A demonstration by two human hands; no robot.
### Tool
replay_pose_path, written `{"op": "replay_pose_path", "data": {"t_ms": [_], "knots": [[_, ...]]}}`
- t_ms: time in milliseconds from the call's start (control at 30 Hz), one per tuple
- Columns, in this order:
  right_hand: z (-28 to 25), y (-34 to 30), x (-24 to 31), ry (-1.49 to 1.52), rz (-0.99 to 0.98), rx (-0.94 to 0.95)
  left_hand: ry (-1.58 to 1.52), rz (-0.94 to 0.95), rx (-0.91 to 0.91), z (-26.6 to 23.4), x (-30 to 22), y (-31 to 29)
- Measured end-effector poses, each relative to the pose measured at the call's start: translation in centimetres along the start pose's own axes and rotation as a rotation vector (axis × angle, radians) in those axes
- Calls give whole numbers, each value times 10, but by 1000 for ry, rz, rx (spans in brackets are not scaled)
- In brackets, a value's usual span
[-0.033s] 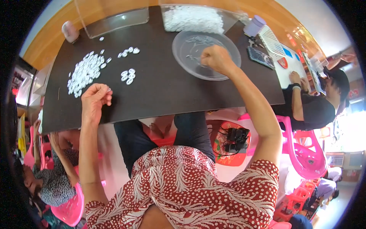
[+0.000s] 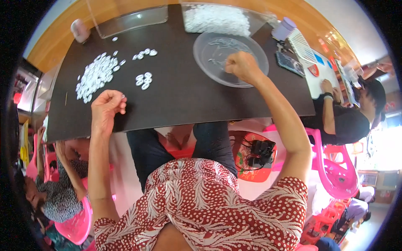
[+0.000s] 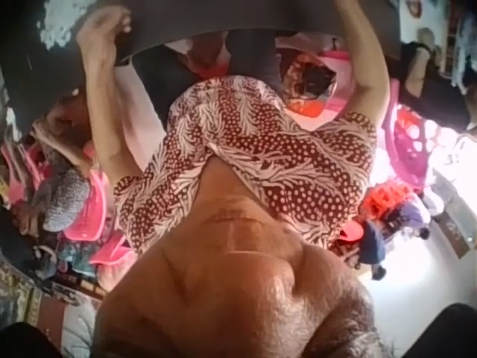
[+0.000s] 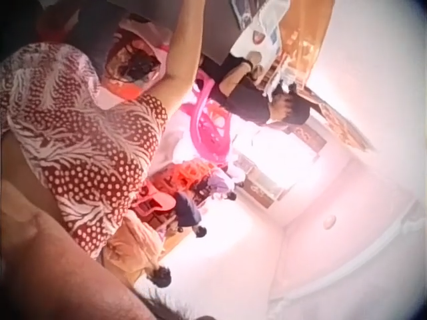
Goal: Inspecting and sorting small white plastic components on a workbench.
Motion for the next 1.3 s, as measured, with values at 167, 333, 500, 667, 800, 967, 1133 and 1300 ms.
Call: {"op": "replay_pose_path", "data": {"t_ms": [167,333,500,667,800,967,1133,1300], "knots": [[15,-10,2,-185,0,-17,-52,-14,-24,7,9,-20],[19,-4,-1,-234,19,-24,-26,29,-29,11,15,-34],[22,-6,-2,-236,21,-9,-64,11,-29,14,21,-43],[20,-7,-2,-303,53,-36,-116,42,-3,24,20,-47],[7,-13,14,-202,-18,-154,45,131,-51,27,12,-51],[1,-20,25,285,116,-182,-41,114,-61,34,15,-54],[25,-37,77,717,55,-97,-220,52,5,57,18,-58],[52,-48,132,811,-106,32,-290,49,27,73,18,-65]]}}
Point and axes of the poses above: each hand's wrist, its own y-axis towards the middle knuckle, its own z-axis out of the palm, x = y × z, the point moved 6 cm from there along y, towards the middle knuckle, and after that the axes turned 3 degrees about z, right-handed, at the moved point
